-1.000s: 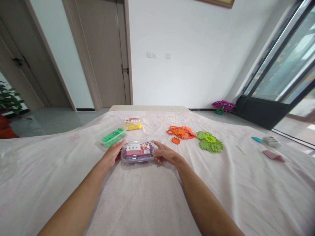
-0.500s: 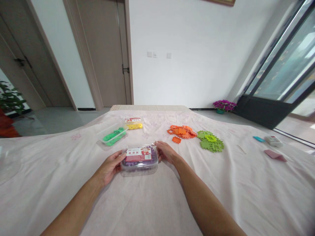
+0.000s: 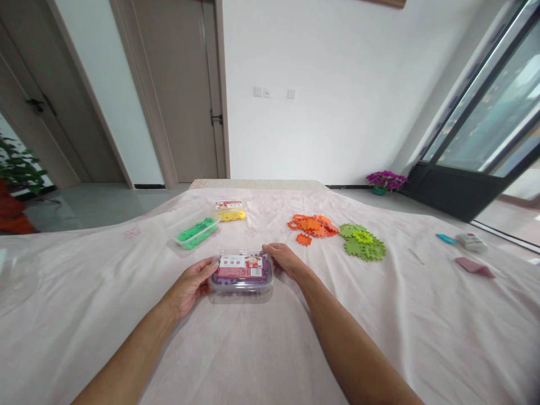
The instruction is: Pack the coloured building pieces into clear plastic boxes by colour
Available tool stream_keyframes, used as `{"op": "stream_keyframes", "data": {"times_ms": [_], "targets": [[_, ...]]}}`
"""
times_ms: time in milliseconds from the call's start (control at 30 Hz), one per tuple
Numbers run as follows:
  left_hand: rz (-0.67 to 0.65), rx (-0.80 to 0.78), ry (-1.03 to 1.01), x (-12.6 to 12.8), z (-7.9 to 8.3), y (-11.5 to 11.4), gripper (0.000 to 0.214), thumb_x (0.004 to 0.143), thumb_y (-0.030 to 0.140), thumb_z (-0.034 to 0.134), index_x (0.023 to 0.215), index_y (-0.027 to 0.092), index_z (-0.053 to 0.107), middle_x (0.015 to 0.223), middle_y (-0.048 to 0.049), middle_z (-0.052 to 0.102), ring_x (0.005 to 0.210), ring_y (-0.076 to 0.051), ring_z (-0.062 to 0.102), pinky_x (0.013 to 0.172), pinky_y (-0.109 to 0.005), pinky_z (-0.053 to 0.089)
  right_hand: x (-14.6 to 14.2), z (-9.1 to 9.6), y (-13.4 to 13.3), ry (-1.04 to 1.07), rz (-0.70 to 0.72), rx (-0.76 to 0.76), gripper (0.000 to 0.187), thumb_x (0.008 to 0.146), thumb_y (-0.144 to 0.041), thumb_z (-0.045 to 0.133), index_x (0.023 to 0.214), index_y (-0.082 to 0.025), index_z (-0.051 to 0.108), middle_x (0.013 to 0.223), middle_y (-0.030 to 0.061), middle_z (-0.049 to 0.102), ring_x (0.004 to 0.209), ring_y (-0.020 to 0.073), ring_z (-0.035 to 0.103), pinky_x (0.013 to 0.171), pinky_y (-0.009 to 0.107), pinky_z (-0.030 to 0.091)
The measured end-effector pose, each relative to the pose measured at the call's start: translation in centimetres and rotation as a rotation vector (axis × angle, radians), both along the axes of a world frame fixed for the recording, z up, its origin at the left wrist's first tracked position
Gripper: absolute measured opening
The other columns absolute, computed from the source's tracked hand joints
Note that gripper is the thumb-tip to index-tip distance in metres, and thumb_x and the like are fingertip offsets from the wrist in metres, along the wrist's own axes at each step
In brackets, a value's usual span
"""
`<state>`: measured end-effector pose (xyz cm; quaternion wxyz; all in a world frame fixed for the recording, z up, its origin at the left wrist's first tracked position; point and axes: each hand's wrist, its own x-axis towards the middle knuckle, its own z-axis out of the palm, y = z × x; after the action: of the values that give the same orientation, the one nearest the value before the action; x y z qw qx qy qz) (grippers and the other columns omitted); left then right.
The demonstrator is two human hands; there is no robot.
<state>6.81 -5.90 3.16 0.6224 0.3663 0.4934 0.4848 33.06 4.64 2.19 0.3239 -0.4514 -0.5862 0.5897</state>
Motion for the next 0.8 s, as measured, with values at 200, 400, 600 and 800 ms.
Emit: {"op": "stream_keyframes", "data": {"times_ms": [200,400,600,800], "targets": [[0.023,-0.016,-0.004,-0.1,-0.1,0.1,0.053,0.074,0.041,0.08,0.121,0.021,0.066,0.096,-0.0065,0.075,0.073,-0.015,0.067,0.056,-0.021,0.051,-0.4,-0.2,0.0,0.005,-0.006,0.038,0.032,0.083,-0.046,0.06,0.069,-0.017,0.057,0.041,-0.0084,0.042,0.036,0.006,0.033,0.038,0.02,0.021],[0.013,-0.037,-0.032,-0.5,-0.2,0.4,0.049,0.075,0.035,0.08,0.12,0.019,0.067,0.097,-0.0081,0.076,0.068,-0.014,0.066,0.053,-0.019,0.05,-0.4,0.0,-0.3,0.025,0.004,-0.025,0.029,0.082,-0.043,0.06,0.069,-0.018,0.057,0.041,-0.008,0.043,0.034,0.006,0.032,0.037,0.02,0.02],[0.043,-0.039,-0.042,-0.7,-0.7,0.7,0.052,0.072,0.029,0.083,0.12,0.018,0.067,0.087,-0.0051,0.075,0.059,-0.01,0.061,0.047,-0.016,0.046,-0.5,0.2,-0.4,0.073,0.013,-0.086,0.028,0.08,-0.043,0.062,0.067,-0.019,0.054,0.039,-0.0091,0.042,0.032,0.0054,0.031,0.034,0.02,0.02],[-0.071,-0.055,-0.019,-1.7,0.3,-0.3,0.059,0.076,0.035,0.08,0.13,0.02,0.06,0.098,-0.0054,0.073,0.065,-0.009,0.063,0.054,-0.016,0.05,-0.8,-0.4,-0.6,0.121,-0.058,-0.049,0.033,0.078,-0.048,0.065,0.067,-0.019,0.053,0.041,-0.0087,0.044,0.033,0.0057,0.035,0.033,0.018,0.024]]}}
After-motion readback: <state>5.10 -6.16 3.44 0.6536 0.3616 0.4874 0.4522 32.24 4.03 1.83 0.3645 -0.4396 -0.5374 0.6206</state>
